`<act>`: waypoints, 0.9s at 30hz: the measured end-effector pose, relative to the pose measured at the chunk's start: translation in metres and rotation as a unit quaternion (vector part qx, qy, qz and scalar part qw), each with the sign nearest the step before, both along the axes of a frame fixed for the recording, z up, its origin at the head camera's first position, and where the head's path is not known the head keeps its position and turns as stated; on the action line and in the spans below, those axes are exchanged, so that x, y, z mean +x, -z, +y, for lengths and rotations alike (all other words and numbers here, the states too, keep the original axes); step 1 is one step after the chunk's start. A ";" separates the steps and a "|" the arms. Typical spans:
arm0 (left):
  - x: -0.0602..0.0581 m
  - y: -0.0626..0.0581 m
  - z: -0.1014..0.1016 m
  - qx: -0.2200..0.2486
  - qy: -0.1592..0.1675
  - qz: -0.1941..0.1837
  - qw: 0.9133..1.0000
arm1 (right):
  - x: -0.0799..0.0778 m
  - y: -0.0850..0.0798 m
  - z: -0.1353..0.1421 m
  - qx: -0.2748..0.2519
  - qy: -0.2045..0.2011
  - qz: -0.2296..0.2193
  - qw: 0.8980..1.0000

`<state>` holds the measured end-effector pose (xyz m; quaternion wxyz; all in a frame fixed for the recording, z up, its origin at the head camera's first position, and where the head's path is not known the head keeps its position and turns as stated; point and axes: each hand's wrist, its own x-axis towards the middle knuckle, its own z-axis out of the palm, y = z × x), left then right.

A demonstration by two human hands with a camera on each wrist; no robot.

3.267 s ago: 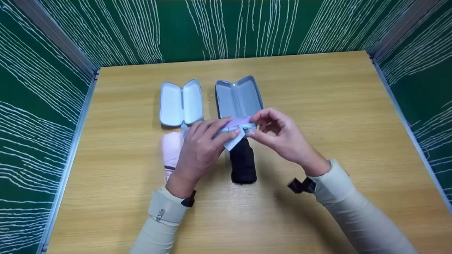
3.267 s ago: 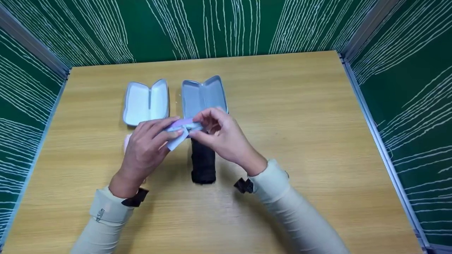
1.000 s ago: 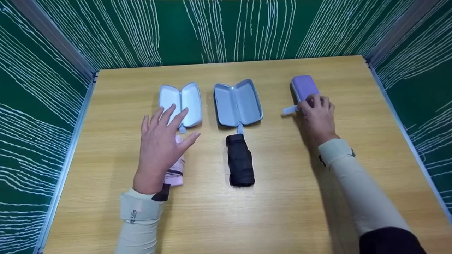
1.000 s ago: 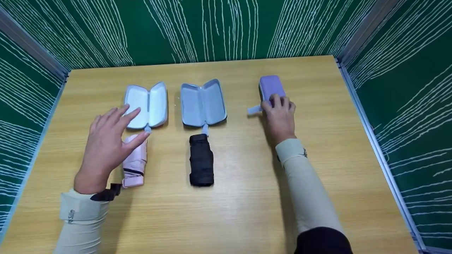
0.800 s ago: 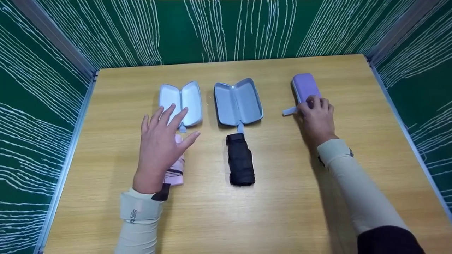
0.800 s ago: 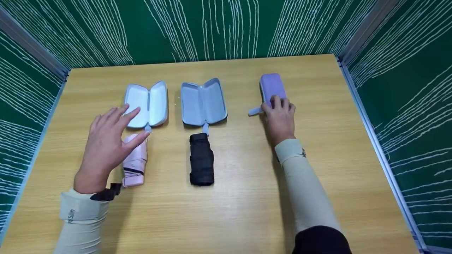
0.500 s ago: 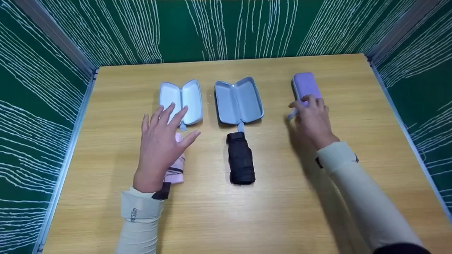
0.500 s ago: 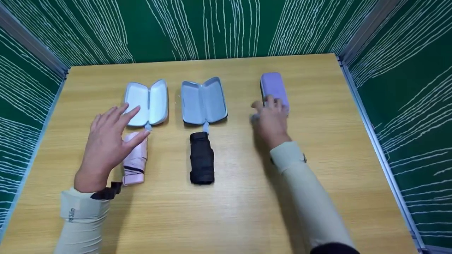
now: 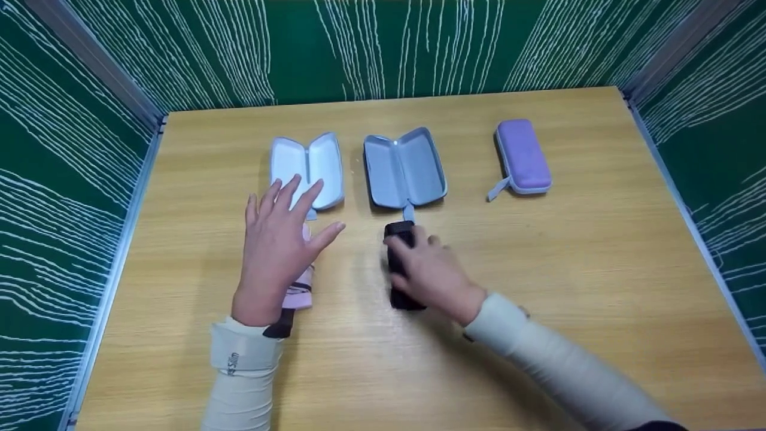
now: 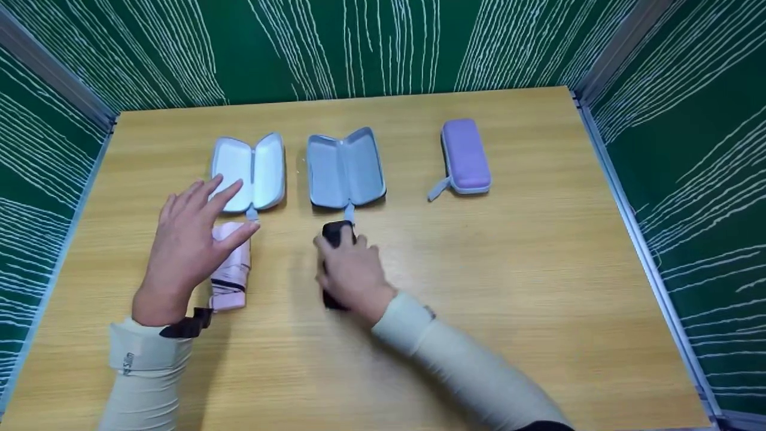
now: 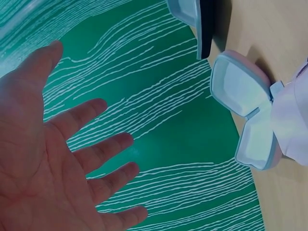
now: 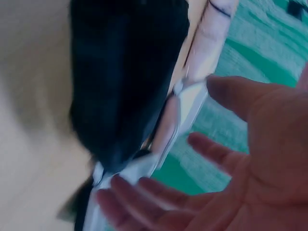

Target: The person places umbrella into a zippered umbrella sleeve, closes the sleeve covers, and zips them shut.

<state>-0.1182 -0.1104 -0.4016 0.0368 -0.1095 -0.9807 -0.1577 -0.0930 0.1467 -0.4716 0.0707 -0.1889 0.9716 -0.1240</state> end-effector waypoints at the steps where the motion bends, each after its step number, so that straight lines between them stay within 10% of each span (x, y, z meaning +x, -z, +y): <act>1: 0.000 0.000 0.000 0.000 0.000 -0.001 1.000 | 0.002 0.002 -0.006 0.022 0.005 -0.009 1.000; 6: 0.001 0.001 0.001 -0.004 -0.002 -0.010 1.000 | 0.007 0.014 -0.023 0.082 0.026 -0.038 0.996; 16: 0.001 0.004 -0.001 0.007 -0.002 -0.006 1.000 | 0.004 0.019 -0.021 0.011 0.018 0.030 0.999; 27: 0.001 0.004 -0.004 0.009 -0.007 -0.012 1.000 | 0.004 -0.013 -0.001 -0.043 0.028 -0.011 0.999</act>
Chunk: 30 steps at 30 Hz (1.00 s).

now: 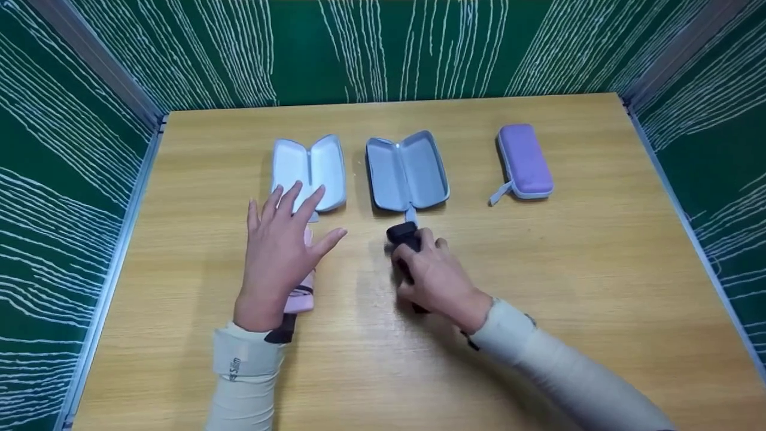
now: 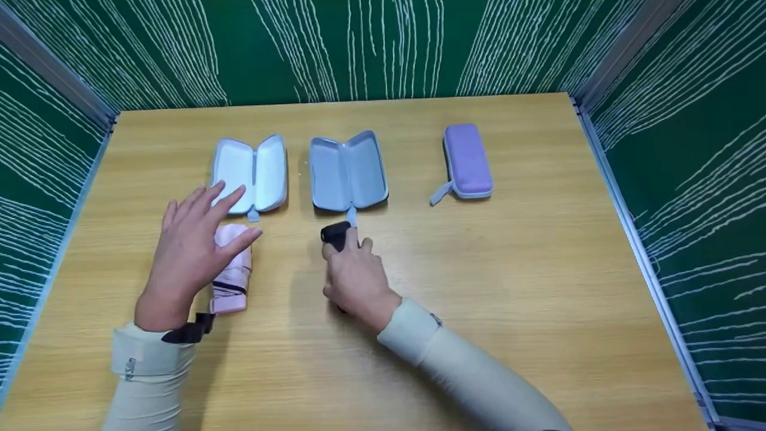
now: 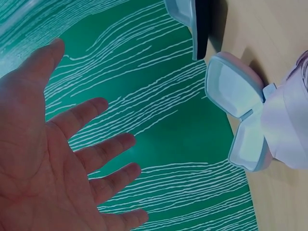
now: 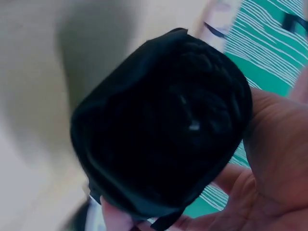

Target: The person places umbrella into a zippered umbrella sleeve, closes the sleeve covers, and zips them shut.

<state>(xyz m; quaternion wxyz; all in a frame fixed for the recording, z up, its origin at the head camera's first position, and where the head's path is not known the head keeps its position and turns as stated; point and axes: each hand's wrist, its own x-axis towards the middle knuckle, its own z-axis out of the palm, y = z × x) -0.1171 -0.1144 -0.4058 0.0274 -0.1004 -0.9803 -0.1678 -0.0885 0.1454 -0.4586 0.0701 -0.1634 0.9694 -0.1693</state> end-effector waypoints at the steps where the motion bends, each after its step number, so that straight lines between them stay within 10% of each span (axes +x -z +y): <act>1: 0.000 0.000 -0.001 -0.001 0.000 0.001 1.000 | -0.003 -0.005 0.003 -0.006 0.002 -0.002 1.000; 13: -0.001 0.000 0.001 -0.003 0.000 -0.003 1.000 | -0.098 -0.037 0.029 -0.034 0.065 0.027 0.997; 20: 0.000 0.002 0.003 -0.003 0.005 0.010 1.000 | -0.149 -0.025 0.024 -0.008 0.081 0.030 0.996; 30: -0.001 0.000 0.005 -0.018 0.001 -0.004 1.000 | -0.178 0.003 0.015 0.021 0.077 0.043 0.996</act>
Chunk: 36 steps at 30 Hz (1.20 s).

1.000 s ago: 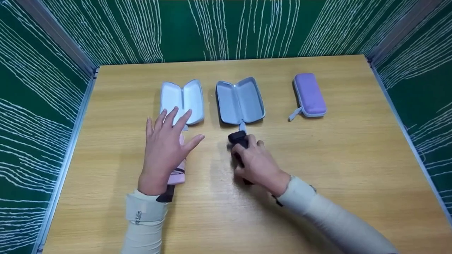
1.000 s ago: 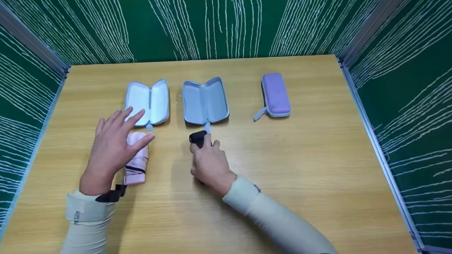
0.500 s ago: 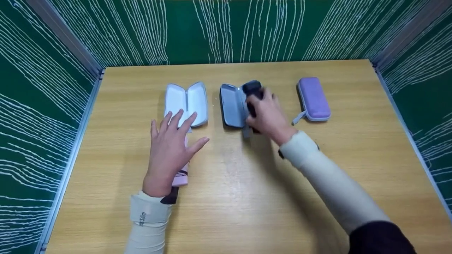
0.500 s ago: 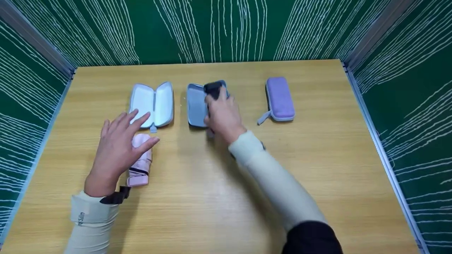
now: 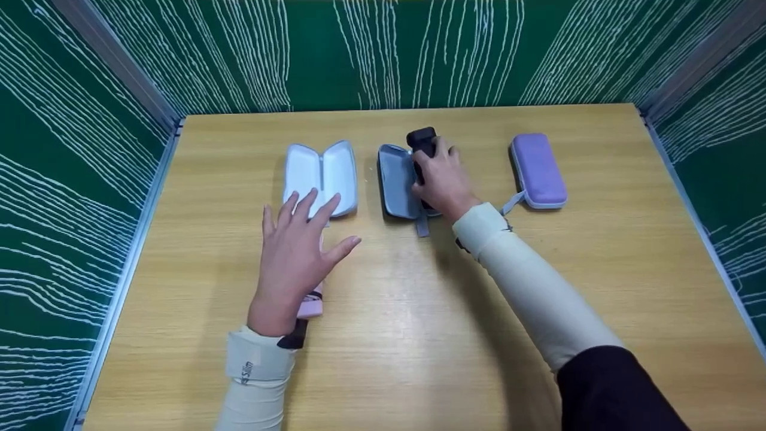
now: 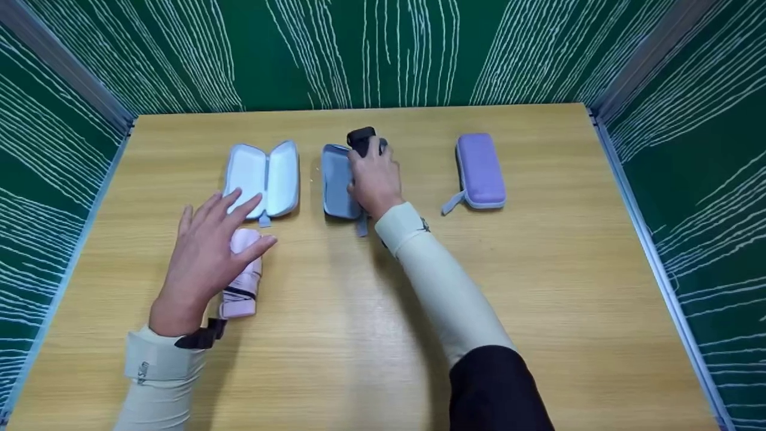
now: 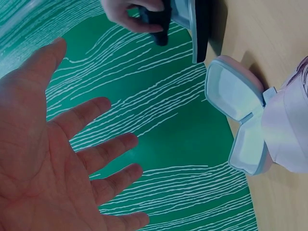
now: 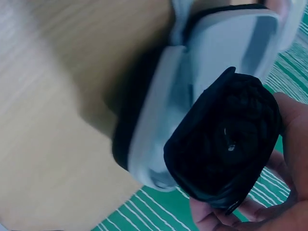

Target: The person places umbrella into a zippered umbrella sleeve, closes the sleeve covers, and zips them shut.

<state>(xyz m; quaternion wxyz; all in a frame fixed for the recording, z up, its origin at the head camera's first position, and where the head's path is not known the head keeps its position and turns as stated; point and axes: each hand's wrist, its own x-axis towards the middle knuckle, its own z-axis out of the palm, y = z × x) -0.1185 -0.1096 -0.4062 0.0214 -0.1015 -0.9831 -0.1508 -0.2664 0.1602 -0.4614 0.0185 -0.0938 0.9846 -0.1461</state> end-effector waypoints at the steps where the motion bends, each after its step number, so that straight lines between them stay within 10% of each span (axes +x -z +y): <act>1: 0.000 0.000 0.001 0.000 0.001 0.001 1.000 | -0.001 0.003 0.001 0.005 0.001 -0.007 1.000; 12: 0.002 0.000 0.004 0.006 0.015 0.007 1.000 | 0.000 0.028 0.031 0.025 0.022 -0.039 0.999; 22: 0.002 0.001 0.003 0.003 0.017 0.015 1.000 | -0.002 0.014 0.043 0.020 -0.004 -0.080 0.997; 28: 0.003 0.002 0.002 0.006 0.013 0.007 1.000 | 0.001 -0.007 0.031 -0.043 -0.019 0.016 0.999; 36: 0.005 0.004 0.000 0.004 0.017 0.007 1.000 | 0.020 -0.015 -0.015 0.016 -0.170 0.099 0.980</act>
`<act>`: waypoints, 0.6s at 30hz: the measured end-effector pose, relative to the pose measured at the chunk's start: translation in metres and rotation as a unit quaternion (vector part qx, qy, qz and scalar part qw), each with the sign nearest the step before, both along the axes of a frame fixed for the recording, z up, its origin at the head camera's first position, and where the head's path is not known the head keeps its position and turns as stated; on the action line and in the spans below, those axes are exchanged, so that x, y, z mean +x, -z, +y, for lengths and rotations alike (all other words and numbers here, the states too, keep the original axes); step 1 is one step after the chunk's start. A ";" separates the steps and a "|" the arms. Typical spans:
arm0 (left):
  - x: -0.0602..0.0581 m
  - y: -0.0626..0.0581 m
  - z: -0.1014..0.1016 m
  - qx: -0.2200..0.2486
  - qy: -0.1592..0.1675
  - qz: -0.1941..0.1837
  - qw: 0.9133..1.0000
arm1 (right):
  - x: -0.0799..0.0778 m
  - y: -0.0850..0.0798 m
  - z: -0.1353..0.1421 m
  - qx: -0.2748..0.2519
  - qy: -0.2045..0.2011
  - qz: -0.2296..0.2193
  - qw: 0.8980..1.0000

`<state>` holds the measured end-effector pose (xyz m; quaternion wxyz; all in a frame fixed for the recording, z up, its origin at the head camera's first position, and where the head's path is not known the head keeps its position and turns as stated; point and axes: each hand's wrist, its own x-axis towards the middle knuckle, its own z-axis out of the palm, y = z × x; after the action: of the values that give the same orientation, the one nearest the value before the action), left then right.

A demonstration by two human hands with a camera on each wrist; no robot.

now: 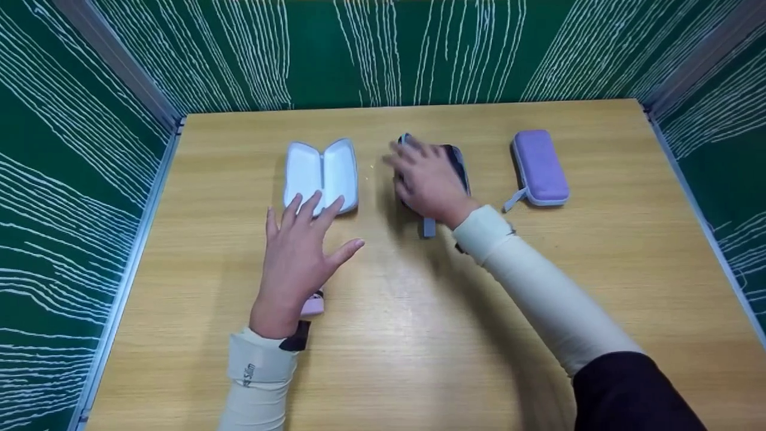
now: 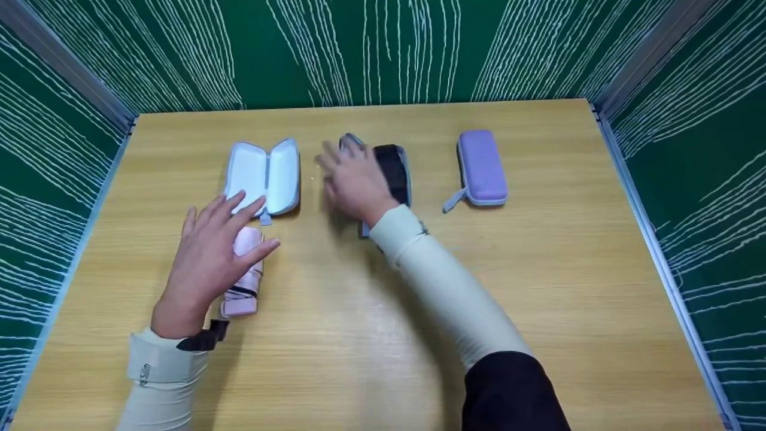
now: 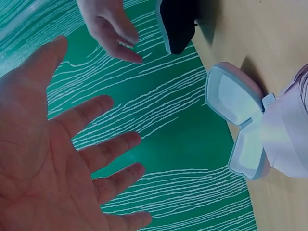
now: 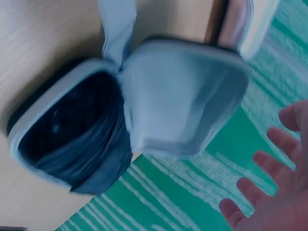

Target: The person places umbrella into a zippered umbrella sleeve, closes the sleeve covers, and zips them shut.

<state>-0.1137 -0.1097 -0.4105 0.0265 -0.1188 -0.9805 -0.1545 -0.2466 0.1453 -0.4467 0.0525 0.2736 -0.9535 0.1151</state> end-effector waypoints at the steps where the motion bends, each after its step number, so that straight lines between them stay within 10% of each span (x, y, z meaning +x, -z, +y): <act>1: 0.000 0.000 0.000 -0.002 -0.001 -0.001 1.000 | 0.002 0.003 -0.003 0.018 -0.011 -0.004 1.000; 7: 0.002 0.001 -0.001 0.000 -0.005 -0.003 1.000 | 0.007 0.019 -0.001 0.062 -0.015 -0.012 0.998; 18: 0.002 0.003 -0.001 0.013 0.000 0.009 1.000 | 0.001 0.010 0.042 -0.022 0.025 0.007 0.999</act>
<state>-0.1120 -0.1108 -0.4137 0.0374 -0.1195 -0.9781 -0.1660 -0.2457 0.1871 -0.4569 0.0678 0.2489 -0.9570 0.1325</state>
